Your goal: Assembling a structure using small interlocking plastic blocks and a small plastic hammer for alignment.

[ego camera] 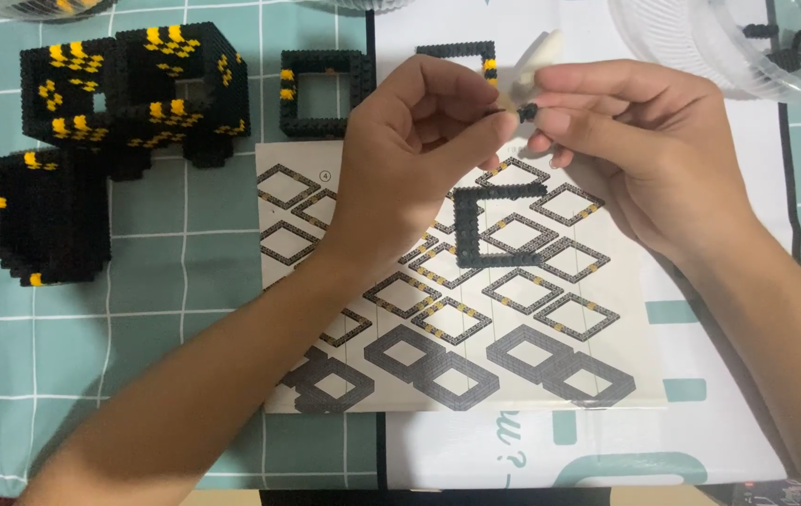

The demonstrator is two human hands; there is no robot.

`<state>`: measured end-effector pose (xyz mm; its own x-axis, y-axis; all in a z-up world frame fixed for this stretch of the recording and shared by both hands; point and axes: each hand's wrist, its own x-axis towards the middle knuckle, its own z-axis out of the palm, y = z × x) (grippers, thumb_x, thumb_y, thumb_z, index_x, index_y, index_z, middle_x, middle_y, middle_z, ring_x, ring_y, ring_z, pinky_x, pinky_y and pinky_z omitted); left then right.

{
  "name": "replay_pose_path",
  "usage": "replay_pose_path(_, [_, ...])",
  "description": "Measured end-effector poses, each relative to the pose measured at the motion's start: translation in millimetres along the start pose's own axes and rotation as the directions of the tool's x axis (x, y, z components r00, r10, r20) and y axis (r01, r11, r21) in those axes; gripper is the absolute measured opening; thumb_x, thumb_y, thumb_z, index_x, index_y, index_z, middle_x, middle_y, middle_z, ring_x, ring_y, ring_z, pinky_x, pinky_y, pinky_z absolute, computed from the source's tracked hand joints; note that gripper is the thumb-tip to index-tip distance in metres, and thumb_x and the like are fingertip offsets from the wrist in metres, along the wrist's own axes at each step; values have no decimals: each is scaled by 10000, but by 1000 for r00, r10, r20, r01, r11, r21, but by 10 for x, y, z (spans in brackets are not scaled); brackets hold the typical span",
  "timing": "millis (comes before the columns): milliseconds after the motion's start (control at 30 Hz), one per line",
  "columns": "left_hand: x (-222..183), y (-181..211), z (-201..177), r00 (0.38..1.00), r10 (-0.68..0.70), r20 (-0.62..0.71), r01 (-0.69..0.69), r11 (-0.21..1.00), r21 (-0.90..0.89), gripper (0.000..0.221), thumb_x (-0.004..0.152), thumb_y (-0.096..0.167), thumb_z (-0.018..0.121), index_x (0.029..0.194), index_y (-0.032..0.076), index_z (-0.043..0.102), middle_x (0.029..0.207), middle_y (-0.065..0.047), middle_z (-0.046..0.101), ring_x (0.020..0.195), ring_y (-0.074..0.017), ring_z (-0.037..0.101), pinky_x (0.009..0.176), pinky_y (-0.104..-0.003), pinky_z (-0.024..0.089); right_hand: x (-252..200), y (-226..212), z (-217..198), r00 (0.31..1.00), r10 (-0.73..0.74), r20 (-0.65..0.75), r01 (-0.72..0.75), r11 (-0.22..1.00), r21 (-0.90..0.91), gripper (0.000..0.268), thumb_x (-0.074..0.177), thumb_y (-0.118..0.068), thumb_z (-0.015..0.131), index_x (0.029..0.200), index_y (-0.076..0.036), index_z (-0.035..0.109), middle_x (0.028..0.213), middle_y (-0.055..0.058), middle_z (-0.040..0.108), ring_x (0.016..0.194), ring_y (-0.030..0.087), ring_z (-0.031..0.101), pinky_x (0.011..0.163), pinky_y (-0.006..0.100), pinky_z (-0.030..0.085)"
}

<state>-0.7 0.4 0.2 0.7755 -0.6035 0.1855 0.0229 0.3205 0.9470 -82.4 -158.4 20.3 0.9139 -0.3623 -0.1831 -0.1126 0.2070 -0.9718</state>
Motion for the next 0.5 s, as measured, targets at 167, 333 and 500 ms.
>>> replay_pose_path(167, [2, -18, -5, 1000, 5, 4, -5, 1000, 1, 157, 831, 84, 686, 938, 49, 577, 865, -72, 646, 738, -123, 622, 687, -230, 595, -1, 1, 2, 1000, -2, 2, 2, 1000, -8, 247, 818, -6, 671, 1063, -33, 674, 872, 85, 692, 698, 119, 664, 599, 123, 491])
replay_pose_path(333, [2, -28, -6, 1000, -10, 4, 10, 1000, -15, 175, 823, 97, 691, 941, 54, 569, 857, -63, 628, 742, -119, 618, 654, -229, 594, -7, 0, 0, 1000, 9, -15, -10, 1000, -22, 263, 814, 2, 672, 1073, -42, 679, 833, 87, 686, 665, 114, 641, 580, 130, 488])
replay_pose_path(500, [3, -6, 0, 1000, -20, 3, 20, 1000, 0, 159, 824, 68, 680, 909, 70, 545, 789, -39, 590, 662, -106, 573, 627, -209, 545, -8, 5, 0, 999, 31, -39, -32, 999, -17, 268, 797, 7, 685, 1062, -39, 686, 773, 90, 667, 654, 113, 634, 601, 134, 508])
